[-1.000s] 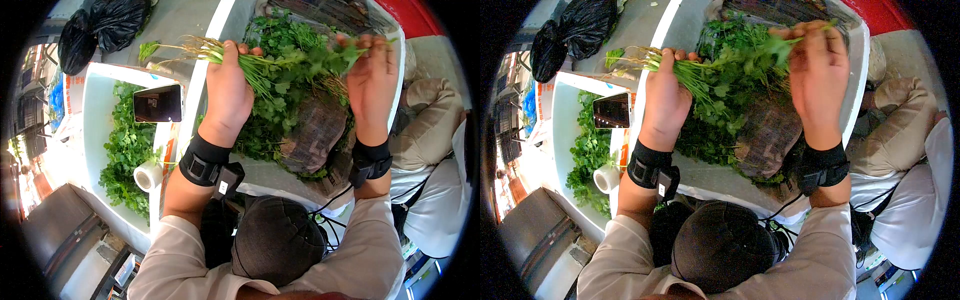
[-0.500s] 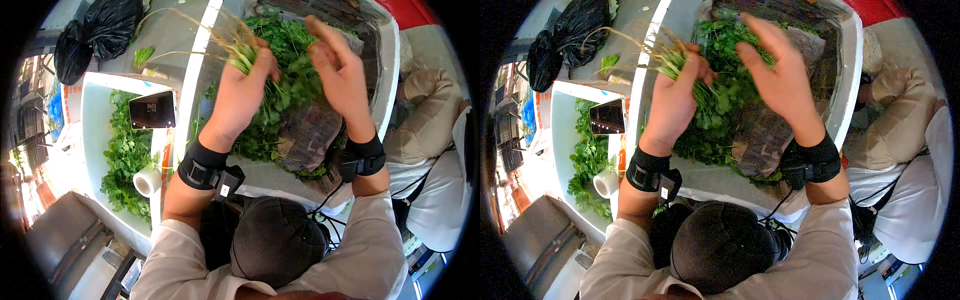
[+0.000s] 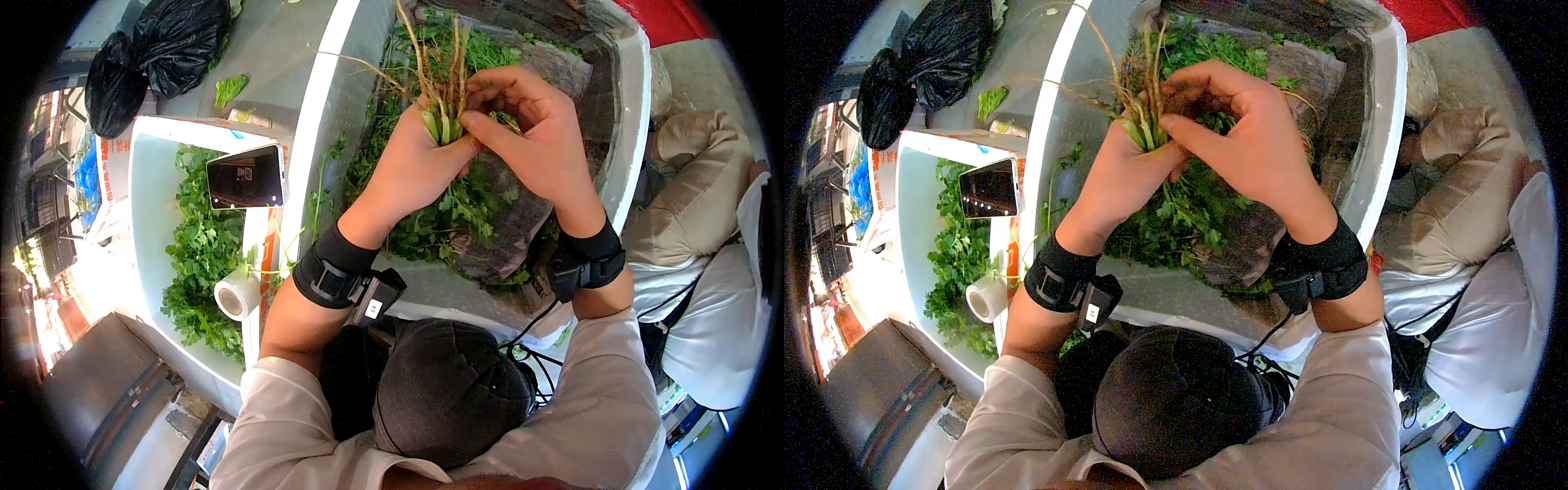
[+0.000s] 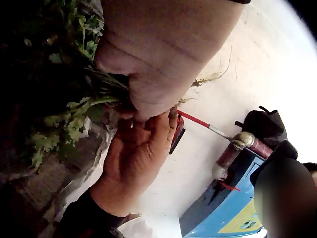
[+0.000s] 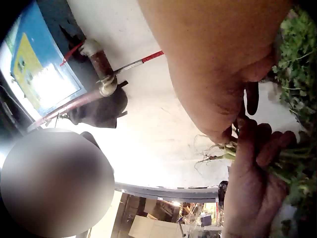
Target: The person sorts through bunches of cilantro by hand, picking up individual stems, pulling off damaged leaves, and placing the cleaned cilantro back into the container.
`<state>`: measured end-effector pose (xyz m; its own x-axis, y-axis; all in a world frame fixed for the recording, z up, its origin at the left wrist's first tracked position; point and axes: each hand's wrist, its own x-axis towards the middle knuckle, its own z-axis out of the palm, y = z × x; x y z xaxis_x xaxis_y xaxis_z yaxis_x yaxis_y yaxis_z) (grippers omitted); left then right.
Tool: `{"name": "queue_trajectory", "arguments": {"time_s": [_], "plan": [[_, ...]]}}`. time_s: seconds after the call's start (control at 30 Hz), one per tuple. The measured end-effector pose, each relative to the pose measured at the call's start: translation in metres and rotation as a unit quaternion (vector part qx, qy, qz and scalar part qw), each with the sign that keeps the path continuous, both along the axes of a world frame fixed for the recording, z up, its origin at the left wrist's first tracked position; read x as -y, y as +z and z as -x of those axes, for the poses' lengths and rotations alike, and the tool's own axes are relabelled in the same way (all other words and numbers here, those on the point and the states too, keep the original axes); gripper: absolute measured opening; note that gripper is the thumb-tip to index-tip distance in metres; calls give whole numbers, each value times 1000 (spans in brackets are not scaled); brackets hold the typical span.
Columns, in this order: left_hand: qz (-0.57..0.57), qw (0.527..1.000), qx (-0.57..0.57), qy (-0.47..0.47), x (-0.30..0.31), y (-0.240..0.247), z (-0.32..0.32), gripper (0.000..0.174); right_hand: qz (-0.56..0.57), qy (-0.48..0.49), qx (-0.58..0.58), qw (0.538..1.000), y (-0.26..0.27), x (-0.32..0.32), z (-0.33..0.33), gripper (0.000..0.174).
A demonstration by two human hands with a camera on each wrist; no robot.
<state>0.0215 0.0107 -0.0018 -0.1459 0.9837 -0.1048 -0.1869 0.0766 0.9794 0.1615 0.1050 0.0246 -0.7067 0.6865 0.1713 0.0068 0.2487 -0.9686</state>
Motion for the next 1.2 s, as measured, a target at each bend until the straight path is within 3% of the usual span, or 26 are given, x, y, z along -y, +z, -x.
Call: {"name": "queue_trajectory", "arguments": {"time_s": [0.43, 0.53, 0.63, 0.7, 0.77, 0.87, 0.9, 0.93, 0.97, 1.0, 1.1, 1.2], "plan": [[11, 999, -35, 26, 4, 2, -2, 11, -71, -71, -40, 994, -5, 11, 7, 31], [27, 998, -46, 26, 3, -5, 4, 12, -154, -56, -11, 986, -3, 1, 3, 30], [43, 997, -21, 54, 0, 2, 3, 20, -3, -146, -45, 988, -7, -27, -9, 24], [42, 994, -92, 30, 2, 6, 8, 23, -7, -176, -48, 983, -19, -50, -20, 22], [77, 989, -121, 21, 1, 4, 7, 23, -16, -183, 0, 983, -27, -61, -28, 26], [73, 988, -129, 50, 2, -1, 7, 29, -189, -135, 229, 946, -37, -63, -36, 34], [65, 985, -140, 72, 2, -2, 7, 35, -188, -136, 231, 945, -40, -63, -39, 34], [65, 986, -139, 71, 2, -1, 7, 35, -223, -107, 394, 885, -42, -62, -42, 34], [77, 985, -131, 85, 2, 2, 8, 35, -251, -75, 543, 798, -46, -61, -44, 36], [90, 983, -123, 100, 2, 4, 9, 35, -240, -50, 609, 754, -57, -67, -49, 42], [75, 983, -116, 119, 2, 4, 10, 34, -210, 13, 649, 731, -80, -86, -55, 45], [103, 983, -100, 111, 4, 6, 13, 35, -230, 44, 631, 739, -102, -97, -57, 45]]}}
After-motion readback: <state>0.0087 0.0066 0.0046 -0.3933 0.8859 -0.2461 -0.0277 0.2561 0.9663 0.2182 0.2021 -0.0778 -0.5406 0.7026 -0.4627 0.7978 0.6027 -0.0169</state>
